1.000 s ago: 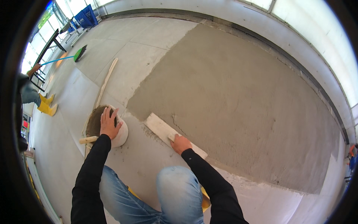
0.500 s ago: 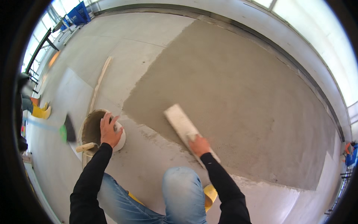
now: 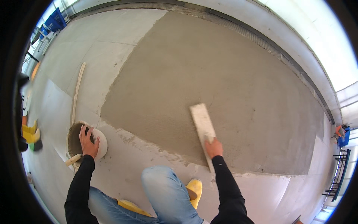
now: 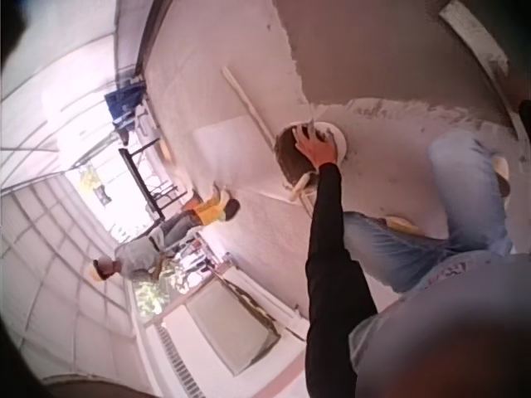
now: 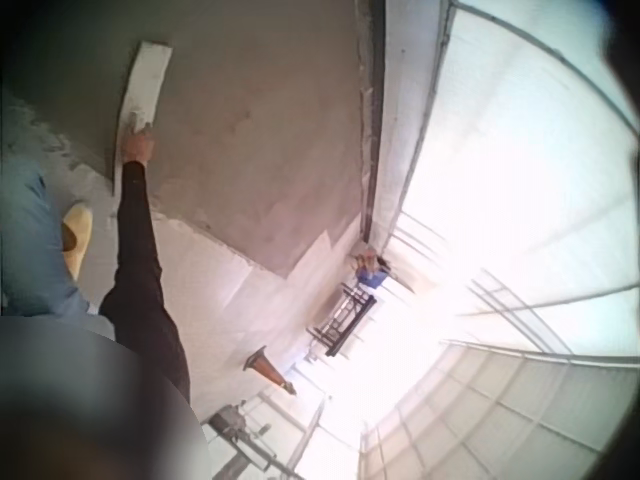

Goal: The person scoops cement from a bucket with a trowel and spreads it onto the floor, then uses a long flat trowel to smooth the surface. The person repeats this process to cover a larger area of the floor.

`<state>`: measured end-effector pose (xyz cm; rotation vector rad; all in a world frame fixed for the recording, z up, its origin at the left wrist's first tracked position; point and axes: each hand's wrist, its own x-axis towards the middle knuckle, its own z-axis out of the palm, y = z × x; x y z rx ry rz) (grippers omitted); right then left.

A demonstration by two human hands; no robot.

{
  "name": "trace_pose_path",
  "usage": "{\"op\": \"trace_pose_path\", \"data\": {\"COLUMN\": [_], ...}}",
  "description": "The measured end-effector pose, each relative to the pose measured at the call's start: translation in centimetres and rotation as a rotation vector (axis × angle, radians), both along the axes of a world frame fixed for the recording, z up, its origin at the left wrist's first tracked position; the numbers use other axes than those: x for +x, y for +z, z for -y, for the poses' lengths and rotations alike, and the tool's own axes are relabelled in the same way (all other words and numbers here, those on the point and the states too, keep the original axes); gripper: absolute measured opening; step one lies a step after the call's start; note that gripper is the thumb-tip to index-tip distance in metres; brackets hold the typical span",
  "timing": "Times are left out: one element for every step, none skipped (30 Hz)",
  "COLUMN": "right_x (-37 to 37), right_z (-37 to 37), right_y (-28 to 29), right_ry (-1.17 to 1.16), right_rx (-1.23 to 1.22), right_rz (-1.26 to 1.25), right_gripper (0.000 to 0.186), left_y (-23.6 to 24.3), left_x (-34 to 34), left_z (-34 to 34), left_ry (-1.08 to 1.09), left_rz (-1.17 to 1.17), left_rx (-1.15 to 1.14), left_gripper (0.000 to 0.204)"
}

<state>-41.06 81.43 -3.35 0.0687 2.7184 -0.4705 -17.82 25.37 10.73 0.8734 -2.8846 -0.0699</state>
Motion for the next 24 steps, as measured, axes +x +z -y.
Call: {"op": "trace_pose_path", "data": {"right_x": [-0.3, -0.5, -0.3, -0.3, -0.2, 0.3, 0.5, 1.3, 1.6, 1.8, 1.9, 1.9, 1.8, 1.6, 1.4, 1.0, 0.6, 0.1, -0.5, -1.0, -1.7, -2.2, -2.9, -3.5], "right_z": [-1.8, -2.6, -2.5, -1.6, 0.6, 4.0, 7.9, 11.8, 15.6, 18.8, 21.4, 23.5, 25.1, 25.8, 25.9, 25.3, 24.4, 23.3, 21.2, 19.0, 16.7, 14.0, 11.3, 8.8], "right_y": [0.5, 0.9, 1.4, 1.9, 2.0, 1.8, 1.7, 1.7, 1.5, 1.4, 1.2, 1.0, 0.8, 0.6, 0.4, 0.3, 0.2, 0.1, 0.0, 0.0, -0.1, -0.1, -0.1, -0.1], "right_ry": [-0.073, -0.060, -0.065, -0.080, 0.047, 0.145, 0.214, 0.308, 0.366, 0.419, 0.480, 0.482, 0.487, 0.480, 0.474, 0.461, 0.453, 0.427, 0.404, 0.381, 0.330, 0.278, 0.222, 0.183], "right_rx": [0.031, 0.010, -0.002, -0.001, -0.045, -0.062, -0.068, -0.148, -0.177, -0.192, -0.212, -0.220, -0.230, -0.225, -0.236, -0.231, -0.232, -0.206, -0.186, -0.151, -0.158, -0.149, -0.128, -0.123], "right_rz": [0.000, 0.003, 0.017, 0.034, 0.038, 0.056, 0.156, 0.075, 0.143, 0.156, 0.209, 0.194, 0.201, 0.221, 0.195, 0.175, 0.163, 0.129, 0.107, 0.112, 0.078, 0.071, 0.084, 0.055], "right_gripper": [0.068, 0.070, 0.071, 0.073, 0.071, 0.069, 0.063, 0.058, 0.056, 0.053, 0.050, 0.048, 0.046, 0.044, 0.044, 0.044, 0.044, 0.043, 0.043, 0.042, 0.043, 0.044, 0.045, 0.046], "left_y": [0.1, 0.1, 0.2, 0.3, 0.3, 0.4, 0.4, 0.5, 0.5, 0.6, 0.7, 0.8, 0.9, 1.0, 1.0, 1.1, 1.1, 1.1, 1.1, 1.2, 1.2, 1.3, 1.5, 1.8], "left_x": [0.1, 0.1, 0.2, 0.2, 0.2, 0.2, 0.2, 0.2, 0.1, 0.1, 0.1, 0.1, 0.1, 0.1, 0.0, 0.0, 0.0, -0.1, -0.1, -0.1, -0.1, 0.0, 0.1, 0.3], "left_z": [-0.1, -0.1, -0.1, -0.1, -0.1, -0.2, -0.3, -0.4, -0.5, -0.7, -0.9, -1.1, -1.2, -1.3, -1.3, -1.3, -1.3, -1.2, -1.2, -1.2, -1.3, -1.4, -1.6, -1.9], "left_ry": [-0.016, -0.030, -0.038, -0.040, -0.036, -0.012, -0.036, -0.033, -0.032, -0.029, -0.026, -0.020, -0.011, -0.004, -0.006, -0.003, -0.002, -0.001, -0.007, -0.012, -0.011, -0.024, -0.038, -0.045], "left_rz": [-0.039, -0.083, -0.130, -0.155, -0.179, -0.189, -0.197, -0.193, -0.192, -0.189, -0.184, -0.184, -0.178, -0.176, -0.173, -0.164, -0.160, -0.162, -0.147, -0.135, -0.122, -0.091, -0.057, -0.025], "left_rx": [0.014, 0.021, 0.028, 0.021, 0.017, 0.025, -0.019, -0.051, -0.084, -0.100, -0.118, -0.129, -0.142, -0.147, -0.151, -0.158, -0.166, -0.174, -0.186, -0.197, -0.200, -0.202, -0.209, -0.214], "left_gripper": [0.054, 0.053, 0.052, 0.051, 0.050, 0.048, 0.048, 0.047, 0.047, 0.047, 0.046, 0.046, 0.046, 0.046, 0.046, 0.046, 0.046, 0.046, 0.045, 0.045, 0.045, 0.044, 0.044, 0.044]}}
